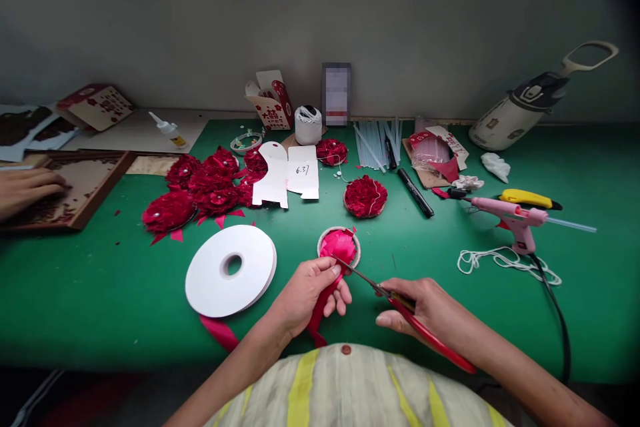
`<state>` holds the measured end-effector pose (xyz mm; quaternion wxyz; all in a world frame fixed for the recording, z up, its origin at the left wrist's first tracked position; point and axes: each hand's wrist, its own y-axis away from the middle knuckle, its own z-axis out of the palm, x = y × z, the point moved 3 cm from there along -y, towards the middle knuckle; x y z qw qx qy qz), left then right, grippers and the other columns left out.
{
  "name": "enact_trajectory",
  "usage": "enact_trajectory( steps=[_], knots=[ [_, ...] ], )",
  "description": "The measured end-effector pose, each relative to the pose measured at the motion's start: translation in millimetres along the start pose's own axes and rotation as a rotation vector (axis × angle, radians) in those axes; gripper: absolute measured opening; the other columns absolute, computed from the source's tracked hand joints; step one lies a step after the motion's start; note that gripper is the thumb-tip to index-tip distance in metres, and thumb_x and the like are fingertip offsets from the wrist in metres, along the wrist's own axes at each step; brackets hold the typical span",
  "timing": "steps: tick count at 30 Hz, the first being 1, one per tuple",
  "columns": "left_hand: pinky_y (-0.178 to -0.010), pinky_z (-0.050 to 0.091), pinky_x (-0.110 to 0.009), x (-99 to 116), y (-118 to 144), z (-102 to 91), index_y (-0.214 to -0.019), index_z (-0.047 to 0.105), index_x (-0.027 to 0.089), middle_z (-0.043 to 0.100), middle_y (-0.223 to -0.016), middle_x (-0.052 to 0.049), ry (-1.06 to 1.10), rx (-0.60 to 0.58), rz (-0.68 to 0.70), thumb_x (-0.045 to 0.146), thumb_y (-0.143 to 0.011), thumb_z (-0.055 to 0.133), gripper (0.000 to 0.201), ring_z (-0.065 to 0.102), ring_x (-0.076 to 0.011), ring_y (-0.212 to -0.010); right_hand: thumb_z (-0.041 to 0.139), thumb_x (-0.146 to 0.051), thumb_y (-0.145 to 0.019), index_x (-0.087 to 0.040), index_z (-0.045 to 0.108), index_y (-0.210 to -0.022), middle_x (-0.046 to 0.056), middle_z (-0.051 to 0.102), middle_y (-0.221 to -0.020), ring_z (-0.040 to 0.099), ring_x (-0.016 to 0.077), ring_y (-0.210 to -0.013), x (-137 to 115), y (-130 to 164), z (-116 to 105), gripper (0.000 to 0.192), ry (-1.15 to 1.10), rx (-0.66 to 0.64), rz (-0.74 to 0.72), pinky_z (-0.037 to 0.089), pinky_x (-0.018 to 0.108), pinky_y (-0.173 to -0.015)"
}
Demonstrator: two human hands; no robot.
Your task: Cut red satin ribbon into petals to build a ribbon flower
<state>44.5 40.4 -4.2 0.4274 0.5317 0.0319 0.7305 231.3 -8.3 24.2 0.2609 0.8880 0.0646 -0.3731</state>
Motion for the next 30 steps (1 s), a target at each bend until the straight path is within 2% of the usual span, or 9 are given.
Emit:
enact_trajectory(
  steps=[5,10,15,18,21,23,27,30],
  knots=[
    [-0.035,0.026,-0.015,0,-1,-2.9,-0.077,0.05,0.013,0.064,-0.06,-0.007,-0.007,0.005,-0.015,0.037,-0.083,0.05,0.025,0.049,-0.0063,-0.038,0.051,-0.058,-0.078,-0.018,0.063,-0.078,-0.005,0.04,-0.05,0.029,0.0095,-0.048,4,-6,1,0.041,0.042,-0.009,0.004,0.027,0.021,-0.047],
    [-0.034,0.024,-0.015,1,7,-8.7,-0.086,0.053,0.012,0.063,-0.058,-0.006,-0.013,0.041,-0.049,0.039,-0.082,0.051,0.028,0.05,-0.0076,-0.039,0.051,-0.058,-0.077,-0.018,0.065,-0.082,-0.004,0.044,-0.05,0.033,0.0101,-0.047,7,-11,-1,0.042,0.042,0.035,0.02,0.029,0.021,-0.047],
    [-0.036,0.025,-0.015,-2,22,-15.1,-0.088,0.053,0.012,0.062,-0.06,-0.006,-0.003,0.074,-0.009,0.031,-0.084,0.047,0.02,0.05,-0.0074,-0.041,0.051,-0.051,-0.079,-0.019,0.06,-0.091,-0.004,0.044,-0.056,0.036,0.0103,-0.051,2,-7,-7,0.035,-0.1,0.085,-0.003,0.032,0.021,-0.049],
    [-0.04,0.029,-0.016,-3,26,-4.3,-0.102,0.05,0.014,0.063,-0.065,-0.006,0.018,-0.013,0.031,0.027,-0.086,0.045,0.021,0.052,-0.0079,-0.045,0.054,-0.04,-0.08,-0.02,0.055,-0.103,-0.004,0.048,-0.062,0.042,0.0111,-0.055,-11,-9,-7,0.031,-0.246,0.17,-0.053,0.037,0.021,-0.052],
    [-0.042,0.033,-0.018,0,28,13.3,-0.123,0.037,0.018,0.065,-0.071,-0.007,0.027,-0.125,0.064,0.03,-0.087,0.045,0.038,0.057,-0.0107,-0.049,0.057,-0.03,-0.077,-0.019,0.052,-0.107,-0.002,0.056,-0.072,0.05,0.0127,-0.063,-30,-17,1,0.032,-0.417,0.202,-0.113,0.042,0.023,-0.06],
    [-0.042,0.034,-0.018,1,29,21.6,-0.128,0.031,0.019,0.065,-0.072,-0.007,0.025,-0.162,0.082,0.031,-0.087,0.046,0.045,0.058,-0.0118,-0.05,0.059,-0.024,-0.073,-0.017,0.053,-0.104,-0.001,0.057,-0.074,0.053,0.0135,-0.067,-41,-23,8,0.032,-0.538,0.223,-0.133,0.044,0.023,-0.062],
    [-0.044,0.036,-0.019,1,32,24.6,-0.128,0.034,0.018,0.064,-0.072,-0.007,0.001,-0.161,0.094,0.035,-0.087,0.046,0.046,0.059,-0.0123,-0.051,0.06,-0.018,-0.069,-0.016,0.053,-0.1,-0.002,0.056,-0.071,0.053,0.0124,-0.065,-49,-29,15,0.032,-0.713,0.298,-0.162,0.044,0.023,-0.062],
    [-0.044,0.039,-0.02,-4,35,20.2,-0.114,0.047,0.014,0.065,-0.07,-0.008,-0.049,-0.122,0.071,0.038,-0.086,0.047,0.037,0.06,-0.0133,-0.052,0.06,-0.018,-0.07,-0.017,0.053,-0.102,-0.001,0.056,-0.072,0.052,0.0121,-0.064,-47,-32,14,0.032,-0.684,0.365,-0.195,0.043,0.023,-0.061]
  ],
)
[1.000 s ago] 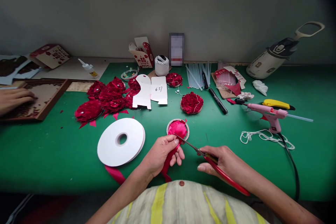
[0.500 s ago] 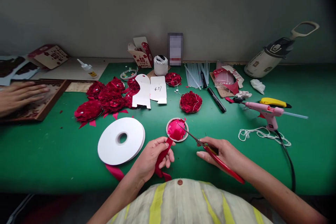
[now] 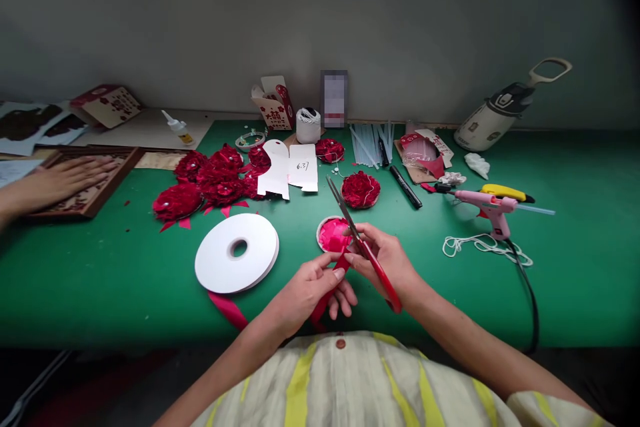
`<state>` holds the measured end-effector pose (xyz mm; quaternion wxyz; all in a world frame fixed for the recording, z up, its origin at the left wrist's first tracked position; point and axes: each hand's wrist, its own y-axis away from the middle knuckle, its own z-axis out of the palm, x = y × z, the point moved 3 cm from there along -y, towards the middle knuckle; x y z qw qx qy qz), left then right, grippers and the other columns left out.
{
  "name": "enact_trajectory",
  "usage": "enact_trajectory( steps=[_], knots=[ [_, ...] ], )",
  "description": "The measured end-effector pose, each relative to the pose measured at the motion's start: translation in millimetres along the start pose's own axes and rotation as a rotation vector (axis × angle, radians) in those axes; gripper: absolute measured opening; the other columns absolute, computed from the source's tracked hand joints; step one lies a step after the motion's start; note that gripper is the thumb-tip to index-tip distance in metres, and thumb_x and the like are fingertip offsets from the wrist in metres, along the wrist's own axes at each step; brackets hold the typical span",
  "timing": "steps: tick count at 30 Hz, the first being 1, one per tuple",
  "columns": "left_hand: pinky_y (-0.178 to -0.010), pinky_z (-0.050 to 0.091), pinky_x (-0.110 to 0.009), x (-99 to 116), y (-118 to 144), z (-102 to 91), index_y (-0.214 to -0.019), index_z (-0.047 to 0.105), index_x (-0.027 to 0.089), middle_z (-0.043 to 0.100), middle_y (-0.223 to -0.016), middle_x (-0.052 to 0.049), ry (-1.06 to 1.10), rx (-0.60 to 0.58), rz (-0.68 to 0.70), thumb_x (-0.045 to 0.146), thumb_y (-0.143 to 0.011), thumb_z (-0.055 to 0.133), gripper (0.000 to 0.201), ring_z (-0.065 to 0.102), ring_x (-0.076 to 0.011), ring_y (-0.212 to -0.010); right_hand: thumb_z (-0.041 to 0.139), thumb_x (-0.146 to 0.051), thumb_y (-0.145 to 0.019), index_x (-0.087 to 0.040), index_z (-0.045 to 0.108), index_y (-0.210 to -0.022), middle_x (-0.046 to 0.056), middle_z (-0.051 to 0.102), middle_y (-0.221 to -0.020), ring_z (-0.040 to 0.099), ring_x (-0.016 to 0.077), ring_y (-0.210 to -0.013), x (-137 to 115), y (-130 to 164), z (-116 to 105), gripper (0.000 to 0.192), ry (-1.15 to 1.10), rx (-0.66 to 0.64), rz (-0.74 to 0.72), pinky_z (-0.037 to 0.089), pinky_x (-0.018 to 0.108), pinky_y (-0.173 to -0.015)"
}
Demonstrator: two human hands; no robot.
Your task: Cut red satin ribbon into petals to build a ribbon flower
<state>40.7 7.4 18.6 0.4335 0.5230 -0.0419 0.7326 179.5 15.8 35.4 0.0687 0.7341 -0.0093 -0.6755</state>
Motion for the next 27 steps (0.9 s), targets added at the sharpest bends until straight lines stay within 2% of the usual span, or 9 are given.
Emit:
enact_trajectory(
  steps=[4,8,11,13,15,18,27],
  knots=[
    [-0.041,0.038,-0.019,-6,2,-6.9,-0.089,0.054,0.011,0.064,-0.065,-0.008,-0.047,0.105,-0.021,0.041,-0.085,0.047,0.032,0.058,-0.0122,-0.048,0.061,-0.022,-0.072,-0.017,0.054,-0.103,0.0,0.057,-0.074,0.052,0.0129,-0.066,5,-8,-2,0.032,0.119,0.063,-0.047,0.044,0.024,-0.064],
    [-0.036,0.026,-0.016,-5,0,-11.5,-0.089,0.054,0.011,0.063,-0.061,-0.006,-0.039,0.162,0.022,0.041,-0.085,0.046,0.031,0.052,-0.0083,-0.042,0.06,-0.033,-0.076,-0.017,0.054,-0.104,0.0,0.058,-0.073,0.051,0.0136,-0.065,7,-9,-8,0.033,0.141,0.063,-0.019,0.043,0.023,-0.062],
    [-0.035,0.019,-0.015,-5,-5,-14.6,-0.091,0.054,0.011,0.061,-0.059,-0.004,-0.007,0.175,0.026,0.039,-0.085,0.046,0.029,0.049,-0.0061,-0.039,0.057,-0.043,-0.078,-0.018,0.054,-0.1,-0.003,0.05,-0.065,0.045,0.0125,-0.06,7,5,-29,0.034,0.291,0.068,0.048,0.039,0.023,-0.057],
    [-0.035,0.019,-0.016,-7,-9,-16.6,-0.091,0.054,0.011,0.061,-0.059,-0.004,0.019,0.176,0.022,0.039,-0.086,0.046,0.029,0.048,-0.0058,-0.039,0.055,-0.048,-0.079,-0.019,0.054,-0.098,-0.004,0.043,-0.061,0.039,0.0113,-0.056,6,20,-43,0.036,0.434,-0.037,0.137,0.035,0.022,-0.053],
    [-0.035,0.018,-0.016,-9,-12,-17.7,-0.091,0.053,0.011,0.061,-0.059,-0.004,0.038,0.169,0.014,0.039,-0.086,0.045,0.029,0.048,-0.0059,-0.039,0.052,-0.051,-0.08,-0.02,0.053,-0.1,-0.005,0.042,-0.062,0.036,0.0112,-0.055,4,35,-51,0.037,0.523,-0.203,0.219,0.032,0.022,-0.051],
    [-0.034,0.018,-0.016,-11,-16,-18.0,-0.091,0.053,0.011,0.061,-0.058,-0.004,0.055,0.171,0.006,0.04,-0.086,0.045,0.03,0.048,-0.006,-0.039,0.049,-0.055,-0.081,-0.021,0.052,-0.102,-0.004,0.044,-0.066,0.035,0.0115,-0.057,0,47,-52,0.039,0.596,-0.368,0.256,0.032,0.022,-0.053],
    [-0.034,0.017,-0.016,-12,-21,-16.8,-0.087,0.05,0.012,0.061,-0.059,-0.004,0.053,0.181,-0.013,0.038,-0.086,0.046,0.027,0.047,-0.0049,-0.037,0.046,-0.058,-0.081,-0.021,0.058,-0.093,-0.005,0.038,-0.059,0.029,0.0108,-0.054,1,32,-40,0.04,0.679,-0.428,0.218,0.027,0.022,-0.051]
  ],
)
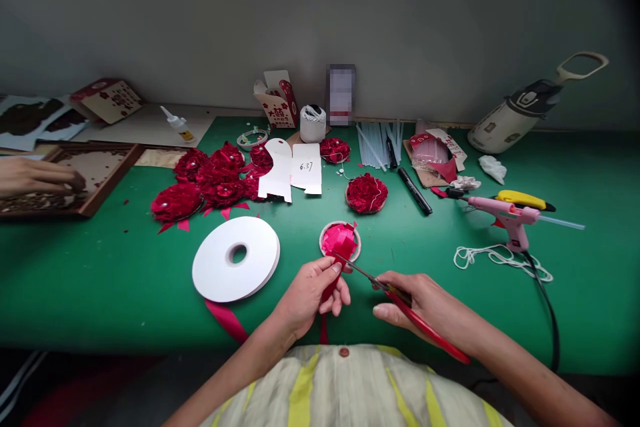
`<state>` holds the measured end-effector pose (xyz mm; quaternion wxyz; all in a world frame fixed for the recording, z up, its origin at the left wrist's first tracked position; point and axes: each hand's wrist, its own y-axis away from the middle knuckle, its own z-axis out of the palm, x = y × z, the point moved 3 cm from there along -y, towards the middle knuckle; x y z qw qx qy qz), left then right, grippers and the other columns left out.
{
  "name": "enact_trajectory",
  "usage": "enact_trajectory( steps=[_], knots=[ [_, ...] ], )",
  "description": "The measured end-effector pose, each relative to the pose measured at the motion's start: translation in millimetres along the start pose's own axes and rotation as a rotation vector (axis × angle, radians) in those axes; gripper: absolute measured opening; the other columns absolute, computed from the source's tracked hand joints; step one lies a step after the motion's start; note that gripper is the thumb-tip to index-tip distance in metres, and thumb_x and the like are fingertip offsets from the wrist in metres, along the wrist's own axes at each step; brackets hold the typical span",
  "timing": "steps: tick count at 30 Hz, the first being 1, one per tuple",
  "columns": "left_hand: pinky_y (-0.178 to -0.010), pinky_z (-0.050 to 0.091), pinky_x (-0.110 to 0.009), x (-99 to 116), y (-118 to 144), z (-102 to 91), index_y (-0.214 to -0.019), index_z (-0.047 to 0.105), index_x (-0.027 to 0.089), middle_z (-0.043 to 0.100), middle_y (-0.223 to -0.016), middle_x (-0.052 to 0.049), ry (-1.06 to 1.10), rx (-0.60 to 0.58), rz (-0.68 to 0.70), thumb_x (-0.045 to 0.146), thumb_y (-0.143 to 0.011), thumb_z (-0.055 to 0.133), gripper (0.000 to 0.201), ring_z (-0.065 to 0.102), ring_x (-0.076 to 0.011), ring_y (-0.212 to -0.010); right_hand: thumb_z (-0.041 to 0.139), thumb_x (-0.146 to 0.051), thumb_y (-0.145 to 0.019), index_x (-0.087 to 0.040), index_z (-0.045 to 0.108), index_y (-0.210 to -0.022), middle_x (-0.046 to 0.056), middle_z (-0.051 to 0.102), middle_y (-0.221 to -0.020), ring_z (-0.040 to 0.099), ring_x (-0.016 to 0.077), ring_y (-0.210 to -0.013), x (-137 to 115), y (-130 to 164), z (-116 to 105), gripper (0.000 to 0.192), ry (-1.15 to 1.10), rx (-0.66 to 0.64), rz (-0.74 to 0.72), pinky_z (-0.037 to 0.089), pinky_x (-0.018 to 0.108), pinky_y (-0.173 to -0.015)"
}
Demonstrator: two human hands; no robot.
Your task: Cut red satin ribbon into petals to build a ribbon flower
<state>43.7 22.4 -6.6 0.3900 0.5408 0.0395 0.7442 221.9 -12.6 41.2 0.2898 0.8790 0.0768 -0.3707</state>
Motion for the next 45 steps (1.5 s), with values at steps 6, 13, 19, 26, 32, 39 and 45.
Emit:
enact_trajectory(
  steps=[6,13,19,26,32,39,45],
  knots=[
    [-0.033,0.02,-0.015,-2,-3,0.6,-0.087,0.049,0.012,0.062,-0.059,-0.005,0.011,-0.014,-0.023,0.038,-0.086,0.046,0.026,0.05,-0.0066,-0.038,0.049,-0.053,-0.081,-0.021,0.058,-0.093,-0.005,0.038,-0.058,0.027,0.0103,-0.053,7,-1,1,0.036,-0.016,-0.012,-0.002,0.026,0.021,-0.051],
    [-0.034,0.022,-0.015,-3,-5,0.7,-0.088,0.048,0.012,0.064,-0.062,-0.007,0.013,-0.03,-0.022,0.037,-0.087,0.045,0.025,0.051,-0.0071,-0.04,0.05,-0.054,-0.08,-0.021,0.059,-0.094,-0.005,0.037,-0.058,0.026,0.0103,-0.053,13,-5,1,0.037,-0.023,-0.012,0.004,0.025,0.021,-0.05],
    [-0.035,0.021,-0.015,-4,-8,0.6,-0.084,0.048,0.012,0.065,-0.064,-0.008,0.004,-0.02,-0.027,0.036,-0.087,0.044,0.024,0.051,-0.0065,-0.041,0.05,-0.06,-0.077,-0.019,0.06,-0.084,-0.006,0.034,-0.056,0.024,0.0097,-0.053,16,-8,2,0.043,-0.01,-0.011,0.004,0.025,0.02,-0.049],
    [-0.034,0.015,-0.016,-3,-10,-2.1,-0.086,0.051,0.011,0.062,-0.058,-0.006,0.024,0.003,-0.081,0.036,-0.086,0.046,0.025,0.049,-0.0063,-0.038,0.051,-0.059,-0.076,-0.015,0.065,-0.087,-0.004,0.04,-0.053,0.027,0.0093,-0.051,27,-14,3,0.047,0.013,0.01,-0.003,0.027,0.02,-0.049],
    [-0.033,0.019,-0.015,1,1,-3.6,-0.089,0.055,0.011,0.062,-0.058,-0.005,0.01,0.008,-0.109,0.04,-0.084,0.049,0.03,0.05,-0.0072,-0.038,0.051,-0.057,-0.077,-0.018,0.065,-0.085,-0.002,0.05,-0.056,0.037,0.011,-0.049,29,-19,1,0.043,0.052,0.064,0.005,0.03,0.021,-0.049],
    [-0.035,0.027,-0.016,0,23,-14.4,-0.102,0.054,0.014,0.058,-0.054,-0.001,0.085,0.105,-0.023,0.039,-0.085,0.048,0.031,0.048,-0.0074,-0.038,0.051,-0.056,-0.078,-0.02,0.06,-0.094,-0.004,0.047,-0.058,0.038,0.0106,-0.051,25,-8,-4,0.041,-0.029,0.059,-0.003,0.031,0.021,-0.049],
    [-0.034,0.025,-0.014,10,44,-25.8,-0.105,0.053,0.015,0.055,-0.051,0.003,0.123,0.214,0.192,0.036,-0.086,0.048,0.028,0.043,-0.0047,-0.037,0.054,-0.047,-0.079,-0.018,0.056,-0.102,-0.003,0.049,-0.064,0.043,0.0113,-0.056,5,0,-6,0.037,-0.302,0.29,-0.026,0.035,0.022,-0.051]
  ],
)
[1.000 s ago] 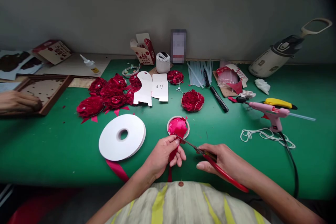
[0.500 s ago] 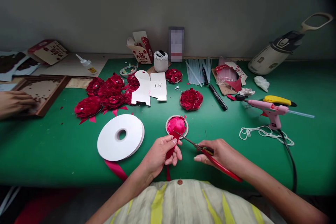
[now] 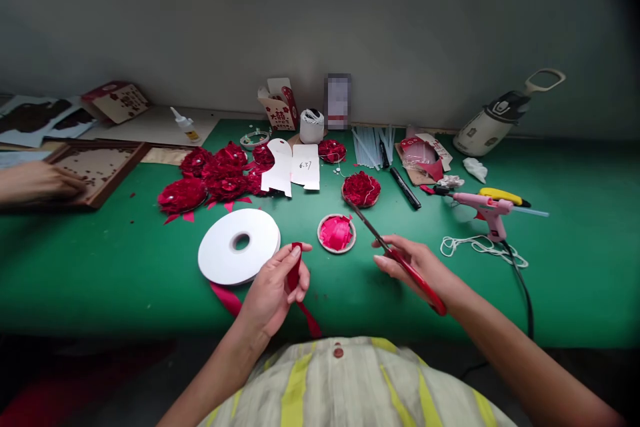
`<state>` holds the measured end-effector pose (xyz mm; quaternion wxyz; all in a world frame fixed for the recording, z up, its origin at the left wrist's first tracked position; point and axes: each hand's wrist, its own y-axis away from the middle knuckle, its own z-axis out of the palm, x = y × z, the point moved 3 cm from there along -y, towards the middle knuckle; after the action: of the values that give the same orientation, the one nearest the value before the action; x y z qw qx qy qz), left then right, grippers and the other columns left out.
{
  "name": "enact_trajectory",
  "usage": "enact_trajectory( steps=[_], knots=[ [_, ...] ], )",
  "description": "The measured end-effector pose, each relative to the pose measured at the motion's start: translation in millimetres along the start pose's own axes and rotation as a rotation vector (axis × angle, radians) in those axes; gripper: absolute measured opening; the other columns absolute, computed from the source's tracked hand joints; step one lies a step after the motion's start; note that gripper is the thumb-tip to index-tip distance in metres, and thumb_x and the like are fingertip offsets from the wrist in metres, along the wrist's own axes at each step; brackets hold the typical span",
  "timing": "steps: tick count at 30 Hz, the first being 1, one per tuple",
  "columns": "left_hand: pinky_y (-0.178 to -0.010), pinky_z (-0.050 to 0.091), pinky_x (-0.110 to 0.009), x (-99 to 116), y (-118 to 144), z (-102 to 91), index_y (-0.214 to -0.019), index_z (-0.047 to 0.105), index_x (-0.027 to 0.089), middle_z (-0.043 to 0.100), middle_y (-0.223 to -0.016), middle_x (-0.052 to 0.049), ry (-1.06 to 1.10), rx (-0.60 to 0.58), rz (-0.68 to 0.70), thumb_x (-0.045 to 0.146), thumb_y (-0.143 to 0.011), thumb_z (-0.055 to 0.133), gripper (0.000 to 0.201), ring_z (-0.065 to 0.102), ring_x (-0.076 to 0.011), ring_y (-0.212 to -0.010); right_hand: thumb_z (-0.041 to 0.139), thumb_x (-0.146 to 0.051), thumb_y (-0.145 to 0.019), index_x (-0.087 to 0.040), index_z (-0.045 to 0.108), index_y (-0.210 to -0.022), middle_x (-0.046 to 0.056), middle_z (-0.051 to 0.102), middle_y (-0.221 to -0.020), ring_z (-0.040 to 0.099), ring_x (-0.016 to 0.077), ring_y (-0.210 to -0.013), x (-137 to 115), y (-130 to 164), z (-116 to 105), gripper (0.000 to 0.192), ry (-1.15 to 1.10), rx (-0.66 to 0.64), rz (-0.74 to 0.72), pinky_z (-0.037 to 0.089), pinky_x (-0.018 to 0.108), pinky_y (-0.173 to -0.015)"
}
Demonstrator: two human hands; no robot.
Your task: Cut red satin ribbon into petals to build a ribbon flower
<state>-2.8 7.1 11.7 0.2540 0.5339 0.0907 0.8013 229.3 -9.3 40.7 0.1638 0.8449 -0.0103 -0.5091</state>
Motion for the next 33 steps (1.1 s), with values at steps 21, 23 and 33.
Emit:
enact_trajectory(
  steps=[21,23,33],
  knots=[
    [-0.05,0.045,-0.023,-8,60,57.0,-0.108,0.05,0.015,0.066,-0.069,-0.007,-0.17,-0.477,0.1,0.038,-0.083,0.052,0.034,0.062,-0.0151,-0.056,0.067,-0.031,-0.066,-0.019,0.054,-0.099,-0.006,0.05,-0.063,0.043,0.0068,-0.046,-55,47,45,0.037,-0.571,0.355,-0.313,0.037,0.02,-0.043],
    [-0.052,0.045,-0.023,-15,58,53.4,-0.093,0.056,0.012,0.065,-0.066,-0.007,-0.221,-0.452,0.089,0.039,-0.083,0.051,0.03,0.062,-0.0139,-0.055,0.067,-0.029,-0.067,-0.02,0.054,-0.099,-0.006,0.05,-0.064,0.043,0.0067,-0.047,-53,47,42,0.036,-0.578,0.389,-0.328,0.036,0.02,-0.043],
    [-0.041,0.041,-0.02,48,59,48.9,-0.085,0.061,0.014,0.065,-0.062,-0.006,-0.578,-0.35,0.194,0.037,-0.082,0.053,0.025,0.06,-0.014,-0.048,0.064,-0.027,-0.072,-0.021,0.052,-0.101,-0.005,0.049,-0.067,0.046,0.0086,-0.054,-66,22,34,0.031,-0.584,0.413,-0.409,0.04,0.02,-0.047]
  ],
)
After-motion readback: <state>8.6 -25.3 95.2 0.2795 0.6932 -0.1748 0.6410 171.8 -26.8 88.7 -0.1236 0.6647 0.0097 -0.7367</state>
